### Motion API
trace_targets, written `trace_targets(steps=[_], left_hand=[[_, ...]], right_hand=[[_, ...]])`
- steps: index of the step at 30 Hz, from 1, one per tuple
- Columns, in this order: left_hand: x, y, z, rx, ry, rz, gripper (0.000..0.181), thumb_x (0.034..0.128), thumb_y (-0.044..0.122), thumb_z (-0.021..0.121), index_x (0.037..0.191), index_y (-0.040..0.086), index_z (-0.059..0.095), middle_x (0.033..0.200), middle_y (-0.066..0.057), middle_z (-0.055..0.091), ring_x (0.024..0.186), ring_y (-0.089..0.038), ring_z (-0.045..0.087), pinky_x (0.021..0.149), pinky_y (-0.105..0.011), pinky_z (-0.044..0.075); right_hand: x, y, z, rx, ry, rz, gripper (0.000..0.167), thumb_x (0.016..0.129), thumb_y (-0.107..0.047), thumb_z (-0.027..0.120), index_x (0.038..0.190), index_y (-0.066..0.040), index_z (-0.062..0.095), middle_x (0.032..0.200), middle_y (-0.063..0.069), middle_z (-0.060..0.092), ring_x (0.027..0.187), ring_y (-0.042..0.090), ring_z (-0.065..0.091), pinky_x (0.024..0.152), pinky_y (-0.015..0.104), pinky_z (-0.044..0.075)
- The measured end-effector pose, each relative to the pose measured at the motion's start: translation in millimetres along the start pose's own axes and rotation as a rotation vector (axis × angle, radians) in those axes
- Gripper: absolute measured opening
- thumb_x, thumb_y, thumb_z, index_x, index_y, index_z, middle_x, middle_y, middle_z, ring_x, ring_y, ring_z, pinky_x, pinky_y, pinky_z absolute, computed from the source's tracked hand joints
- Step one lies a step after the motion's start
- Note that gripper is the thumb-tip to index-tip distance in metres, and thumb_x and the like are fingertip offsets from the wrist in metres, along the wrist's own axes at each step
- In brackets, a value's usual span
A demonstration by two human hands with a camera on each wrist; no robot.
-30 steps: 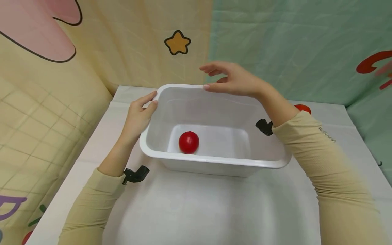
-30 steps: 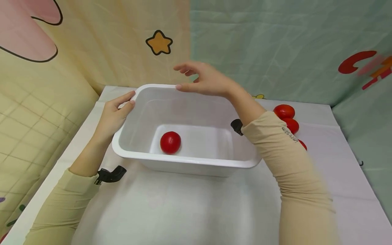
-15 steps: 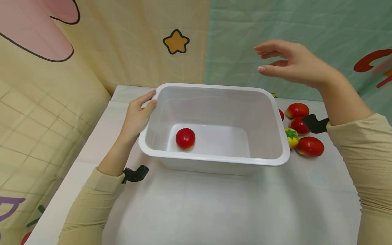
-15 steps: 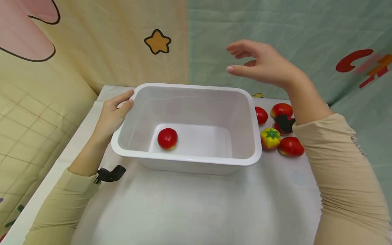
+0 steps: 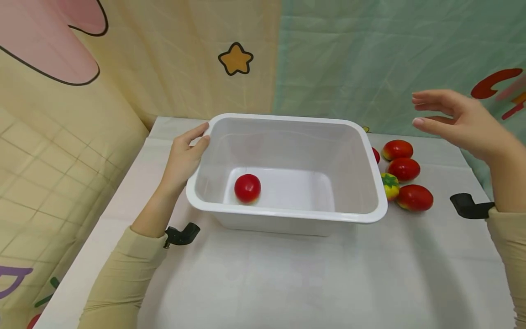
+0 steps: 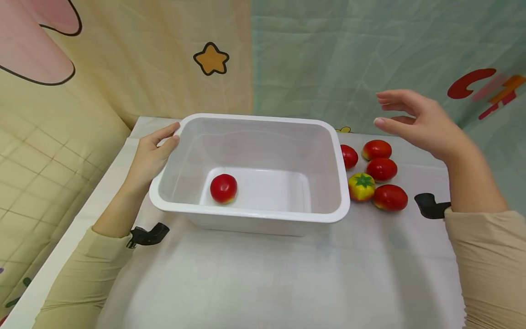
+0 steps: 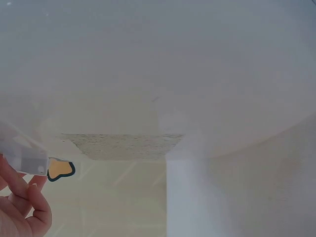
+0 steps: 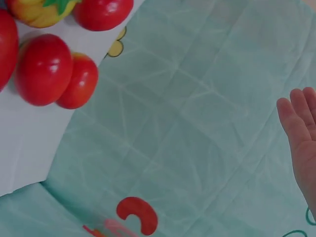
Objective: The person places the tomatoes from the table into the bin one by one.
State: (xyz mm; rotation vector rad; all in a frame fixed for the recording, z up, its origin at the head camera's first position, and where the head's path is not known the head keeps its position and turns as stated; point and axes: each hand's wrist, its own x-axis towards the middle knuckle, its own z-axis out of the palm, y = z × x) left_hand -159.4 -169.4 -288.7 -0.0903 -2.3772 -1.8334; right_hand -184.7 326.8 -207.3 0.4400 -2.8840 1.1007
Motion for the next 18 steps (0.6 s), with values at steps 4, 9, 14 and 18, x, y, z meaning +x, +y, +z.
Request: trace_targets(steps=[4,9,14,18], left_hand=[[-0.1,-0.6,0.2,0.001,0.003,-0.001,0.045,0.0962,0.020,0.050,0.138,0.006,0.044,0.133,-0.015,0.048,0.075,-0.008,0.065,0.061,-0.021,0.055],[0.4,-0.8,0.7,-0.012,0.001,-0.005,0.045,0.0961,0.021,0.050,0.139,0.006,0.044,0.135,-0.014,0.048,0.077,-0.009,0.065,0.062,-0.021,0.055],[0.2,-0.9,0.3,-0.012,-0.002,-0.007,0.046,0.0961,0.021,0.050,0.139,0.006,0.044,0.134,-0.014,0.048,0.075,-0.008,0.066,0.061,-0.022,0.056],[-0.4,-1.7,-0.4,-0.014,-0.006,-0.011,0.046,0.0964,0.021,0.050,0.140,0.007,0.043,0.135,-0.014,0.047,0.077,-0.010,0.066,0.062,-0.023,0.056]], right_hand=[[-18.6,24,0,-0.060,0.039,0.072,0.059,0.092,-0.020,0.059,0.145,-0.023,0.034,0.145,-0.003,0.035,0.095,-0.014,0.042,0.069,-0.003,0.037],[-41.1,57,6,-0.093,0.065,0.133,0.061,0.092,-0.021,0.060,0.146,-0.022,0.032,0.144,0.006,0.034,0.089,-0.014,0.039,0.064,-0.004,0.035],[-59.8,84,15,-0.080,0.066,0.184,0.063,0.092,-0.023,0.060,0.147,-0.022,0.030,0.143,0.009,0.034,0.095,-0.012,0.035,0.064,-0.004,0.034],[-70.1,103,24,-0.037,0.065,0.199,0.063,0.092,-0.021,0.060,0.147,-0.021,0.030,0.138,-0.001,0.038,0.098,-0.011,0.036,0.066,-0.004,0.034]])
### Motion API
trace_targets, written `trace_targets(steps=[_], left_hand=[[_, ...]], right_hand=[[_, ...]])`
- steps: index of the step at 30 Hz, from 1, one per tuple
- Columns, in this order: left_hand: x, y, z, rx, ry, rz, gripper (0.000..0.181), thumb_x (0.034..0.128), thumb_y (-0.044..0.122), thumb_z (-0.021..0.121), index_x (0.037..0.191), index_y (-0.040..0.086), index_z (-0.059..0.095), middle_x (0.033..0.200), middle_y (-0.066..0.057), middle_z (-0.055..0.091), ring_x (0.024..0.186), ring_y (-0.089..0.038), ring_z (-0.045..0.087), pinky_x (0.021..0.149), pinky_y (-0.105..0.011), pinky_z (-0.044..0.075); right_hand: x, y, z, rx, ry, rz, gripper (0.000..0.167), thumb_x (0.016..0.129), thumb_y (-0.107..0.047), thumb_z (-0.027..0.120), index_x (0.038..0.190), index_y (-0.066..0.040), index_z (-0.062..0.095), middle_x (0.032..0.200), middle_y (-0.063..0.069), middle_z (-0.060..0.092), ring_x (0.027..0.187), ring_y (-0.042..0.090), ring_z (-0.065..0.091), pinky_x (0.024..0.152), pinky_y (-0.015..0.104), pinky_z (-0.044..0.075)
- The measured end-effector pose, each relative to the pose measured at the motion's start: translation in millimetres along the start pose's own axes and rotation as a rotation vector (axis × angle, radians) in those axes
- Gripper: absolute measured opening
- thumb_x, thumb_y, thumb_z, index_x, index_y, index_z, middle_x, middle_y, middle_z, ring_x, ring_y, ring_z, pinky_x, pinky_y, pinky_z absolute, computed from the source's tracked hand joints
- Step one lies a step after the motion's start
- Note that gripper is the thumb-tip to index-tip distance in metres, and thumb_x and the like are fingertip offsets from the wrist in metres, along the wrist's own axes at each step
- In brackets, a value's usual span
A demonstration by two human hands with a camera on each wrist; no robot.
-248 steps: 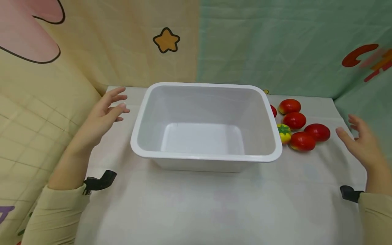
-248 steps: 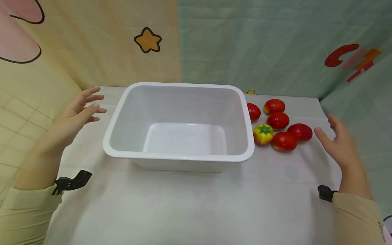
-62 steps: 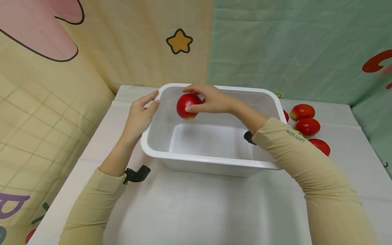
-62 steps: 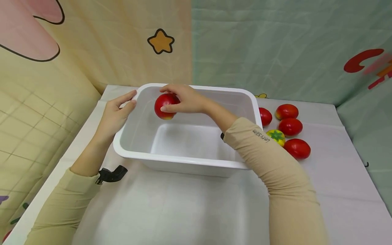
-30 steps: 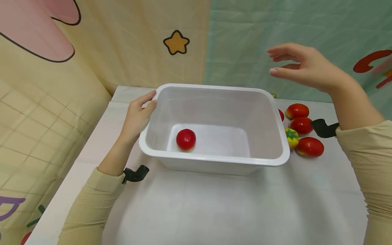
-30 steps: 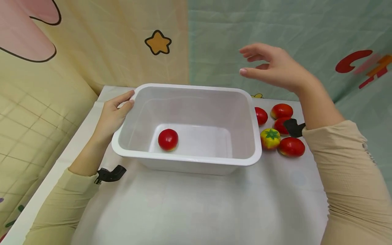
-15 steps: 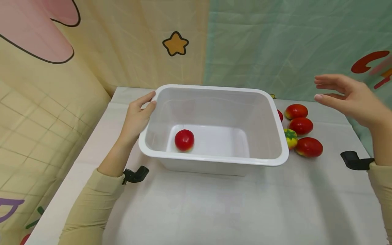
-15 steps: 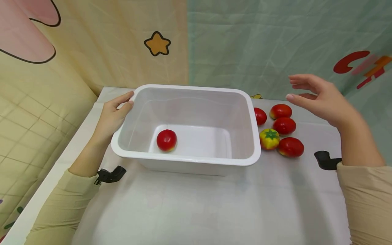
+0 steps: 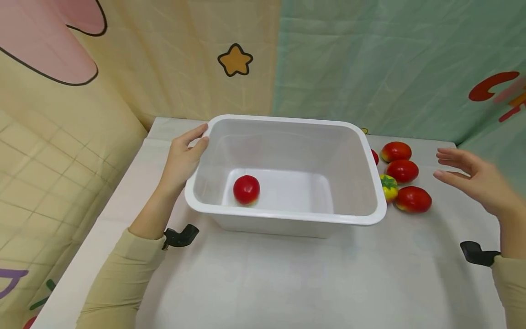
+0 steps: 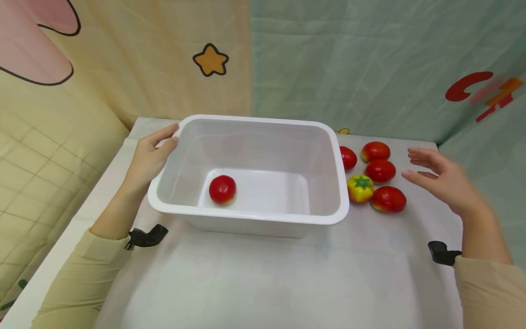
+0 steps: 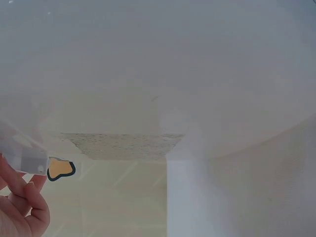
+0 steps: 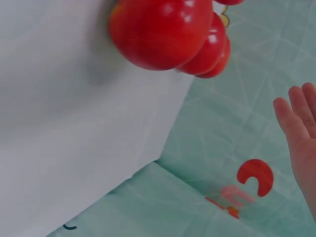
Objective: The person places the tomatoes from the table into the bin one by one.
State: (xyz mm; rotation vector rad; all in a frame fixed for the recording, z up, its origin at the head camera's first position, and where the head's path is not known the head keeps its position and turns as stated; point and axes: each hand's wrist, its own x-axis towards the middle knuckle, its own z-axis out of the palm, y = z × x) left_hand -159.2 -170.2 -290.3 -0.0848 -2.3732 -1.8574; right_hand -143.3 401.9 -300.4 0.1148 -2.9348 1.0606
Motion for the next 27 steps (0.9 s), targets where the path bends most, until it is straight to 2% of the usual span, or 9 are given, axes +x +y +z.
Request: trace_targets(steps=[6,8,12,15,19,21,22,24,27], left_hand=[[-0.7,0.0,0.3,0.000,-0.001,-0.008,0.046,0.0965,0.021,0.050,0.140,0.008,0.043,0.134,-0.014,0.047,0.079,-0.011,0.066,0.063,-0.023,0.056],[-0.9,0.1,0.2,-0.004,-0.002,-0.006,0.046,0.0966,0.021,0.049,0.140,0.007,0.043,0.134,-0.014,0.047,0.079,-0.011,0.066,0.063,-0.023,0.056],[-0.8,0.1,0.5,-0.008,0.001,-0.007,0.046,0.0965,0.021,0.050,0.140,0.007,0.042,0.137,-0.012,0.046,0.081,-0.012,0.066,0.064,-0.023,0.056],[-0.9,-0.5,0.8,-0.008,0.003,-0.010,0.046,0.0964,0.021,0.050,0.140,0.007,0.042,0.138,-0.012,0.045,0.082,-0.012,0.066,0.064,-0.023,0.056],[-0.9,-1.7,1.2,-0.013,0.005,-0.011,0.046,0.0963,0.020,0.050,0.140,0.007,0.043,0.138,-0.012,0.045,0.082,-0.013,0.066,0.064,-0.023,0.056],[-0.6,-2.1,1.3,-0.014,0.004,-0.013,0.046,0.0962,0.021,0.050,0.140,0.007,0.043,0.139,-0.011,0.045,0.082,-0.013,0.066,0.065,-0.023,0.056],[-0.5,-2.1,1.2,-0.011,0.005,-0.013,0.046,0.0962,0.021,0.051,0.139,0.008,0.043,0.139,-0.010,0.045,0.082,-0.013,0.066,0.064,-0.023,0.056],[-0.3,-1.8,0.9,-0.007,0.004,-0.014,0.046,0.0961,0.021,0.050,0.139,0.008,0.043,0.138,-0.010,0.045,0.082,-0.013,0.066,0.064,-0.024,0.056],[-0.1,-1.0,0.2,0.001,0.002,-0.016,0.046,0.0961,0.022,0.050,0.140,0.009,0.043,0.137,-0.011,0.047,0.081,-0.013,0.066,0.063,-0.024,0.056]], right_hand=[[-7.0,24,14,0.042,-0.025,0.033,0.063,0.092,-0.023,0.059,0.148,-0.022,0.028,0.121,-0.021,0.037,0.097,-0.012,0.035,0.067,-0.003,0.035],[-9.4,31,20,0.029,-0.041,0.063,0.063,0.093,-0.028,0.057,0.148,-0.024,0.026,0.126,-0.018,0.037,0.109,-0.006,0.037,0.070,-0.002,0.036],[-13.9,42,32,0.005,-0.092,0.121,0.065,0.094,-0.034,0.053,0.150,-0.022,0.020,0.142,0.010,0.032,0.130,0.027,0.027,0.097,0.040,0.044],[-16.2,51,41,0.027,-0.124,0.149,0.069,0.094,-0.034,0.054,0.150,-0.020,0.017,0.144,0.028,0.021,0.129,0.045,0.018,0.087,0.072,0.031],[-16.2,68,47,0.064,-0.131,0.168,0.072,0.092,-0.035,0.056,0.151,-0.022,0.016,0.146,0.027,0.018,0.131,0.046,0.016,0.088,0.067,0.038],[-16.0,78,50,0.048,-0.122,0.172,0.072,0.092,-0.038,0.057,0.150,-0.026,0.017,0.148,0.019,0.021,0.133,0.037,0.019,0.089,0.046,0.049],[-15.3,82,51,0.058,-0.124,0.171,0.072,0.092,-0.038,0.057,0.150,-0.026,0.017,0.149,0.019,0.020,0.133,0.038,0.018,0.089,0.046,0.049],[-13.8,90,53,0.036,-0.118,0.189,0.072,0.091,-0.040,0.058,0.150,-0.031,0.017,0.148,0.014,0.023,0.131,0.033,0.021,0.079,0.025,0.051],[-11.9,92,57,0.073,-0.129,0.191,0.075,0.090,-0.038,0.060,0.150,-0.030,0.016,0.149,0.020,0.019,0.132,0.041,0.016,0.087,0.045,0.050]])
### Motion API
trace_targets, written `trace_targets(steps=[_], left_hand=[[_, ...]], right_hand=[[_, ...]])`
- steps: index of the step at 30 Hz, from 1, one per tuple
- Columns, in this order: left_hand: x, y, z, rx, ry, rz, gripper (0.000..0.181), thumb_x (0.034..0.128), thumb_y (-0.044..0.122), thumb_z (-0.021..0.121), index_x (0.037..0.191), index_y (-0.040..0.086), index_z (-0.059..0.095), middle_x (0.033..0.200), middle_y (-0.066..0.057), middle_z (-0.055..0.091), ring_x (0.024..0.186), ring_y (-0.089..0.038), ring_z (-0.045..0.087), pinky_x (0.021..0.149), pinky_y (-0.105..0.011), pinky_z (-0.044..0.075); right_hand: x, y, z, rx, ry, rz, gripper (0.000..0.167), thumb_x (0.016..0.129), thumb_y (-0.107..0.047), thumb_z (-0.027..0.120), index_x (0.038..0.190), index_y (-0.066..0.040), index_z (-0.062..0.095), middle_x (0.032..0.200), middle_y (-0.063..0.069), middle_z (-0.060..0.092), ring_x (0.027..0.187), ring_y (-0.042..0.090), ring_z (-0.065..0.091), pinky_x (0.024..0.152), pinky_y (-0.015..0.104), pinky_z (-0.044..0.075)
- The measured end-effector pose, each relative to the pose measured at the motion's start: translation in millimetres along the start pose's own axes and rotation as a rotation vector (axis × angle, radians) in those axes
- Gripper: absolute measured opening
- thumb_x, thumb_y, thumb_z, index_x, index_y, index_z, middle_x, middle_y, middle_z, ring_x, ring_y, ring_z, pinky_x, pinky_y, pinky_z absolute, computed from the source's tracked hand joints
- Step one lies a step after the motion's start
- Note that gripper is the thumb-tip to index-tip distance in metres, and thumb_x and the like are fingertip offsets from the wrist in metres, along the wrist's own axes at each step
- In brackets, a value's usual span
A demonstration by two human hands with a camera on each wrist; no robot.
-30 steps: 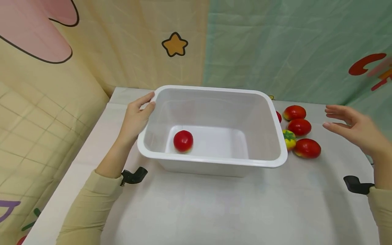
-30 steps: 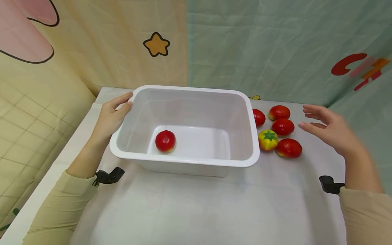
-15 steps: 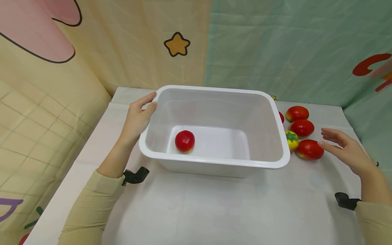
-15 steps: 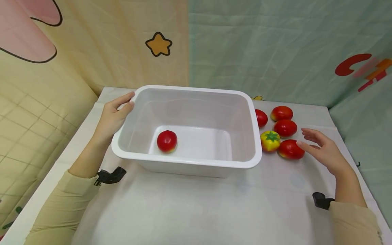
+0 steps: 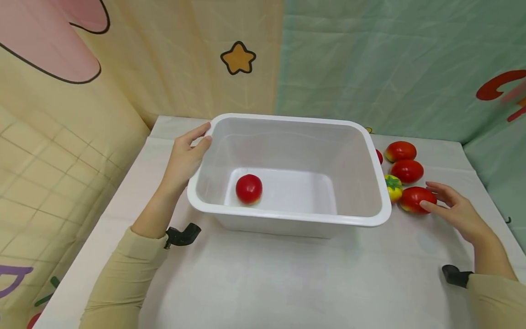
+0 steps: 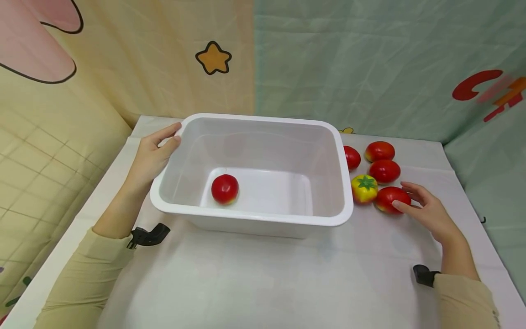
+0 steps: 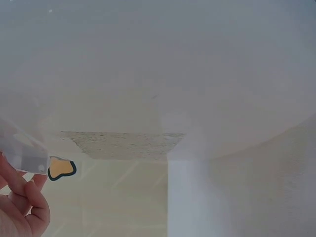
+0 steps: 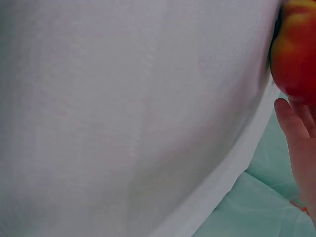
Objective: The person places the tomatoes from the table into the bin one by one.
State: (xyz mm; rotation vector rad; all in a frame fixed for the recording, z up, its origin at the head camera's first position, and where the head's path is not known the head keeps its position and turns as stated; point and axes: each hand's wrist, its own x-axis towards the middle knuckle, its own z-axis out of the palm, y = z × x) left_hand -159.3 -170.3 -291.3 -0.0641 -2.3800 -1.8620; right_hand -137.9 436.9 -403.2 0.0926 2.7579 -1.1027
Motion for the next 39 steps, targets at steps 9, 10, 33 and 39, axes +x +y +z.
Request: trace_targets(steps=[9,10,33,39], left_hand=[[0.4,1.9,-0.9,0.001,0.001,0.002,0.046,0.0960,0.021,0.051,0.139,0.008,0.043,0.135,-0.013,0.048,0.080,-0.012,0.066,0.065,-0.023,0.056],[0.4,1.9,-0.9,0.000,0.000,0.003,0.046,0.0961,0.021,0.051,0.139,0.007,0.043,0.135,-0.014,0.048,0.080,-0.012,0.066,0.065,-0.023,0.056],[-0.4,0.7,-0.9,-0.017,-0.011,0.004,0.047,0.0960,0.021,0.051,0.140,0.007,0.043,0.133,-0.016,0.049,0.078,-0.011,0.067,0.063,-0.024,0.056],[-0.2,0.5,-0.6,-0.009,-0.019,0.003,0.046,0.0961,0.020,0.051,0.140,0.008,0.042,0.133,-0.016,0.049,0.077,-0.012,0.067,0.062,-0.024,0.056]], right_hand=[[-0.3,-11,9,0.004,0.008,0.036,0.081,0.088,-0.043,0.061,0.151,-0.026,0.013,0.149,0.024,0.014,0.131,0.049,0.012,0.090,0.067,0.036],[-0.5,-12,9,0.018,0.004,0.038,0.080,0.088,-0.042,0.061,0.151,-0.024,0.013,0.149,0.026,0.013,0.130,0.050,0.012,0.091,0.068,0.034],[-8.2,-30,-2,-0.039,0.022,0.038,0.078,0.089,-0.038,0.061,0.150,-0.015,0.018,0.142,0.030,0.020,0.121,0.048,0.019,0.075,0.040,0.054],[-8.9,-31,-10,-0.039,0.068,0.022,0.075,0.090,-0.036,0.060,0.150,-0.016,0.020,0.141,0.028,0.021,0.120,0.045,0.020,0.059,0.009,0.039]])
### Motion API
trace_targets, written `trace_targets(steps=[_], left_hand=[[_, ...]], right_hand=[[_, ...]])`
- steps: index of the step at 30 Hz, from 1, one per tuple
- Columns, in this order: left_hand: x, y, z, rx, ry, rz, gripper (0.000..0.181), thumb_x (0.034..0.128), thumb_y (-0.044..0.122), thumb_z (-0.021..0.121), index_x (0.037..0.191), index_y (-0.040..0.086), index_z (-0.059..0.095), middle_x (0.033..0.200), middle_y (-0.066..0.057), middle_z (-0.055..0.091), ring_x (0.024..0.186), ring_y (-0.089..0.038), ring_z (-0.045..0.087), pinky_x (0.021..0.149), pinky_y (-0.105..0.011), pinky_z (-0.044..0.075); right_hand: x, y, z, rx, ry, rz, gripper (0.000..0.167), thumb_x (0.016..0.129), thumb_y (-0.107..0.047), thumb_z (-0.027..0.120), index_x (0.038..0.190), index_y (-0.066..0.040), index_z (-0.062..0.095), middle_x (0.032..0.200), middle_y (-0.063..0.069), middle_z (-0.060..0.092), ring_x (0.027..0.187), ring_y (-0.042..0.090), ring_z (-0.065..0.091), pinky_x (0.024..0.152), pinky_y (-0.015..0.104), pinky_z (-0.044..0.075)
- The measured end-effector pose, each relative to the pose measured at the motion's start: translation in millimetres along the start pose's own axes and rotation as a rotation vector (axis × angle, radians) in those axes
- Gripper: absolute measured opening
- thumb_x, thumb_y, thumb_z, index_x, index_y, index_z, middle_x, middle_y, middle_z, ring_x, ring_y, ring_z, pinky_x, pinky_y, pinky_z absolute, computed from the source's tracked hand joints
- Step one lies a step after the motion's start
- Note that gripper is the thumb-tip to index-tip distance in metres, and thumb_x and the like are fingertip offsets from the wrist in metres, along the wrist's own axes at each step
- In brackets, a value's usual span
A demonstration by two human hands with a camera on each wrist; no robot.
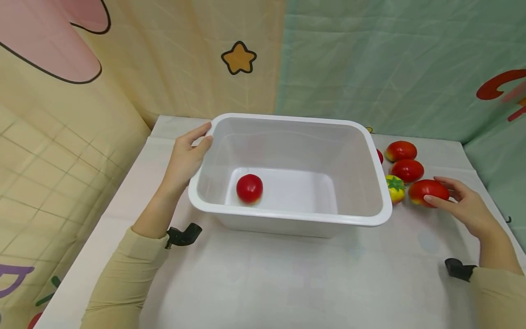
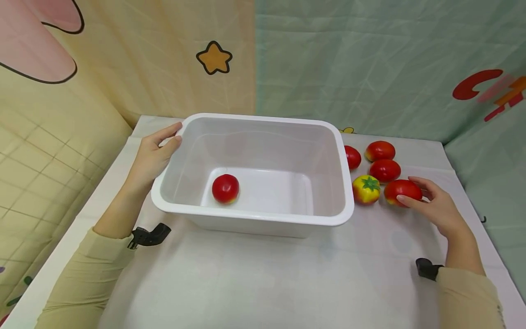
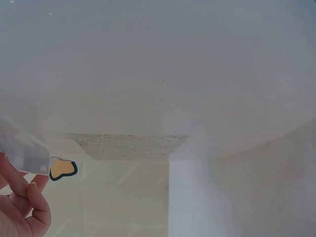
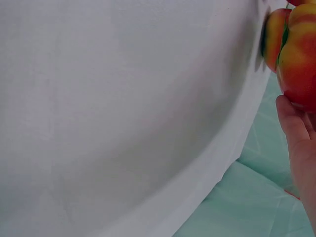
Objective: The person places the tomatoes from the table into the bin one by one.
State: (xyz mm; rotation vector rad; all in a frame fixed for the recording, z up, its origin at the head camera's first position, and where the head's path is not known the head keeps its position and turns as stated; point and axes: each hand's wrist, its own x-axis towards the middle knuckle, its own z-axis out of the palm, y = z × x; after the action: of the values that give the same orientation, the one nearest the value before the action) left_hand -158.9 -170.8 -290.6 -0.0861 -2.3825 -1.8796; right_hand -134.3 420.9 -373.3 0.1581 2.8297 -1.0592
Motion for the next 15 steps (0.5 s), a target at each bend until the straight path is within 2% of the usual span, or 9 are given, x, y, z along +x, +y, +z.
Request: trace_targets(steps=[3,5,6,9,11,13,15], left_hand=[[-0.2,-0.3,-0.3,0.002,0.001,-0.002,0.046,0.0960,0.021,0.051,0.140,0.008,0.043,0.130,-0.018,0.051,0.075,-0.012,0.067,0.061,-0.025,0.056],[-0.4,-0.3,-0.7,0.005,0.000,-0.003,0.047,0.0961,0.021,0.051,0.140,0.008,0.043,0.130,-0.018,0.051,0.075,-0.012,0.067,0.060,-0.025,0.056],[-0.5,-0.1,-0.7,0.004,0.000,-0.005,0.046,0.0961,0.021,0.051,0.140,0.008,0.043,0.130,-0.018,0.051,0.075,-0.012,0.067,0.061,-0.025,0.056],[-0.1,0.5,0.1,-0.007,0.000,-0.006,0.046,0.0960,0.021,0.051,0.140,0.008,0.043,0.131,-0.016,0.050,0.077,-0.012,0.067,0.062,-0.025,0.056],[-0.2,1.5,0.4,-0.010,0.000,-0.006,0.046,0.0960,0.020,0.051,0.140,0.007,0.043,0.132,-0.015,0.050,0.078,-0.013,0.067,0.062,-0.026,0.057],[-0.4,2.1,0.5,-0.007,0.002,-0.006,0.046,0.0960,0.020,0.051,0.140,0.007,0.043,0.134,-0.014,0.049,0.079,-0.013,0.067,0.063,-0.026,0.057],[-0.6,2.6,0.2,0.002,0.002,-0.007,0.046,0.0962,0.020,0.050,0.140,0.007,0.042,0.134,-0.015,0.048,0.078,-0.013,0.067,0.062,-0.026,0.057]], right_hand=[[-0.3,-2,-6,0.000,0.025,0.007,0.074,0.090,-0.038,0.060,0.150,-0.020,0.021,0.142,0.024,0.023,0.120,0.040,0.022,0.060,0.009,0.039],[-0.6,-3,-10,0.011,0.038,0.002,0.073,0.090,-0.037,0.060,0.150,-0.023,0.021,0.140,0.016,0.027,0.119,0.028,0.026,0.061,0.010,0.040],[-0.7,-4,-12,0.013,0.046,-0.001,0.072,0.090,-0.036,0.060,0.149,-0.025,0.022,0.140,0.013,0.028,0.118,0.027,0.026,0.061,0.010,0.040],[-0.9,-7,-19,0.035,0.082,-0.020,0.069,0.089,-0.034,0.061,0.148,-0.029,0.025,0.127,-0.009,0.037,0.108,0.007,0.029,0.061,0.007,0.041],[-0.2,-10,-22,0.047,0.097,-0.030,0.068,0.090,-0.033,0.062,0.147,-0.030,0.027,0.120,-0.019,0.036,0.103,0.001,0.029,0.060,0.005,0.040],[0.5,-14,-25,0.044,0.108,-0.037,0.067,0.089,-0.033,0.062,0.147,-0.030,0.027,0.117,-0.023,0.034,0.100,-0.003,0.027,0.060,0.003,0.039],[1.2,-19,-28,0.025,0.111,-0.036,0.068,0.089,-0.034,0.061,0.148,-0.030,0.026,0.128,-0.014,0.037,0.105,0.000,0.027,0.059,0.003,0.038]])
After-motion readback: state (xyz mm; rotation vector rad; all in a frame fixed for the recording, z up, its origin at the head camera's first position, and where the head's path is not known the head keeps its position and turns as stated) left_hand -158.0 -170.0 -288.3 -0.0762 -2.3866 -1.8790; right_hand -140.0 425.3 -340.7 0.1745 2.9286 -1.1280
